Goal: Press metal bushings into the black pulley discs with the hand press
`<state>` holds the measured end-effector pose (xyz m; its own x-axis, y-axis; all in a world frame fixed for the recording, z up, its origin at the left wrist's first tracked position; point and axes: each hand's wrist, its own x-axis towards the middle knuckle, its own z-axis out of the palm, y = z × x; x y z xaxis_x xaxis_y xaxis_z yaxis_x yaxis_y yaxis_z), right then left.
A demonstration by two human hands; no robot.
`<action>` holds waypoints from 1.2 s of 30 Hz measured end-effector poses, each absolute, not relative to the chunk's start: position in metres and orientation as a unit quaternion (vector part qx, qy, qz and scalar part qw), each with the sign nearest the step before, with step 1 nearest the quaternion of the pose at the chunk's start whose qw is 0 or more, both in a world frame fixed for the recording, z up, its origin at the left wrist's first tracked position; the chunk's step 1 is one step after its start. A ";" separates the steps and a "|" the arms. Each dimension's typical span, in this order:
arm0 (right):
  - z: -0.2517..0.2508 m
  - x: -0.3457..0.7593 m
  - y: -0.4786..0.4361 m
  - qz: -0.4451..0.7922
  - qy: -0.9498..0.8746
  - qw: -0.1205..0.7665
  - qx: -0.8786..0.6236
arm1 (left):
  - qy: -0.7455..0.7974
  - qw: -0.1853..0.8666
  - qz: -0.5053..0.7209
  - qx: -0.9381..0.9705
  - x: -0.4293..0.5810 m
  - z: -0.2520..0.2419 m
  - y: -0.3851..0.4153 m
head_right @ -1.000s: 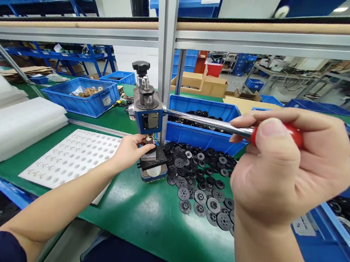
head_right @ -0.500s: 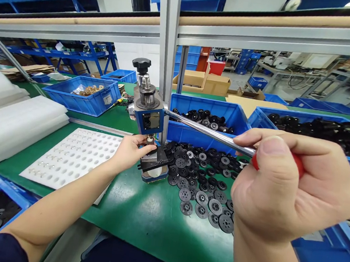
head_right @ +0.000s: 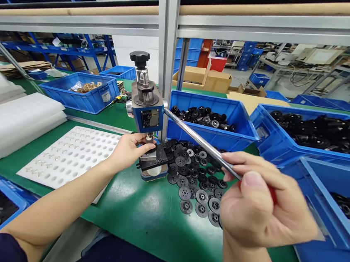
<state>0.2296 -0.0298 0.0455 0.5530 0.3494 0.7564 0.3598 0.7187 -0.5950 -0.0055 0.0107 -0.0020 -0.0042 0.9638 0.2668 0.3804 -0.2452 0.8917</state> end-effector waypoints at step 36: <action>-0.057 0.229 -0.012 -0.105 -0.511 0.784 -0.337 | 0.586 0.215 0.481 0.616 0.006 0.006 0.001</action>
<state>0.2293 -0.0119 -0.0571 0.4558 0.1795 0.8718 0.5088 0.7511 -0.4207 0.0065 0.0014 0.0058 -0.1490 0.9285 0.3402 0.5149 -0.2208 0.8283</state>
